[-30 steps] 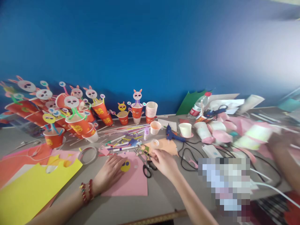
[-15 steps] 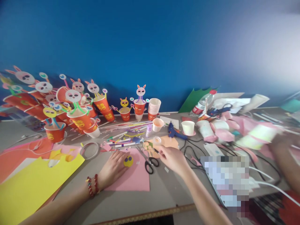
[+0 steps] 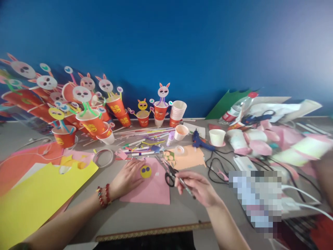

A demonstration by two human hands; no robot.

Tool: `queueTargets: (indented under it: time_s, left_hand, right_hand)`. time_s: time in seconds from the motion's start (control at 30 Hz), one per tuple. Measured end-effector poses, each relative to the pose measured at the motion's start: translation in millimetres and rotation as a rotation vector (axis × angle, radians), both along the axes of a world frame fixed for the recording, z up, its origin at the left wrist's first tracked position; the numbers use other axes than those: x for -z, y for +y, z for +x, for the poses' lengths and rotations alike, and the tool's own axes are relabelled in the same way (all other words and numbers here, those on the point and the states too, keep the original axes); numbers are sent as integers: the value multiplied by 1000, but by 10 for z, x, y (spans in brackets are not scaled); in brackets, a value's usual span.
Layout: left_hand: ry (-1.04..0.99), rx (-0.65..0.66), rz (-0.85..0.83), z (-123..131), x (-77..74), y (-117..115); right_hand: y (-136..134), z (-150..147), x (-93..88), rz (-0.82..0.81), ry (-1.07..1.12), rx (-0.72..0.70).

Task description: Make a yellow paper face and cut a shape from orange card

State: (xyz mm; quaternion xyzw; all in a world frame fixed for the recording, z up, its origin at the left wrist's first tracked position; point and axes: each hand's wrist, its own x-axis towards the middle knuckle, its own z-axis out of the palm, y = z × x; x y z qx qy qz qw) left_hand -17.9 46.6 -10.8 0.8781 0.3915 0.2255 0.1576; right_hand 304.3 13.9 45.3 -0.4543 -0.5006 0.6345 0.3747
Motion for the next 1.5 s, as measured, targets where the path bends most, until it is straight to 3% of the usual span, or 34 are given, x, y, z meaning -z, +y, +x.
queueTargets:
  time_s: [0.13, 0.33, 0.4, 0.47, 0.6, 0.73, 0.9, 1.07, 1.5]
  left_hand:
    - [-21, -24, -8, 43, -5, -5]
    - [-64, -4, -18, 74, 1, 22]
    - [-72, 18, -32, 52, 5, 32]
    - [-69, 31, -49, 27, 7, 39]
    - [-61, 26, -65, 5, 1, 44]
    - [-61, 19, -74, 18, -20, 41]
    - [-75, 4, -65, 37, -20, 39]
    - [-95, 2, -50, 46, -4, 34]
    - [-102, -1, -67, 65, -47, 44]
  right_hand:
    - [-28, -457, 102, 35, 161, 13]
    - [105, -886, 260, 196, 6, 264]
    - [137, -987, 294, 170, 79, 352]
    - [147, -1061, 308, 114, 121, 344]
    - [121, -1090, 322, 89, 0, 162]
    - [92, -1056, 353, 230, -189, 171]
    - [100, -1142, 377, 257, -240, 85]
    - [153, -1283, 451, 382, -235, 198]
    - [216, -1256, 566, 564, -426, 155]
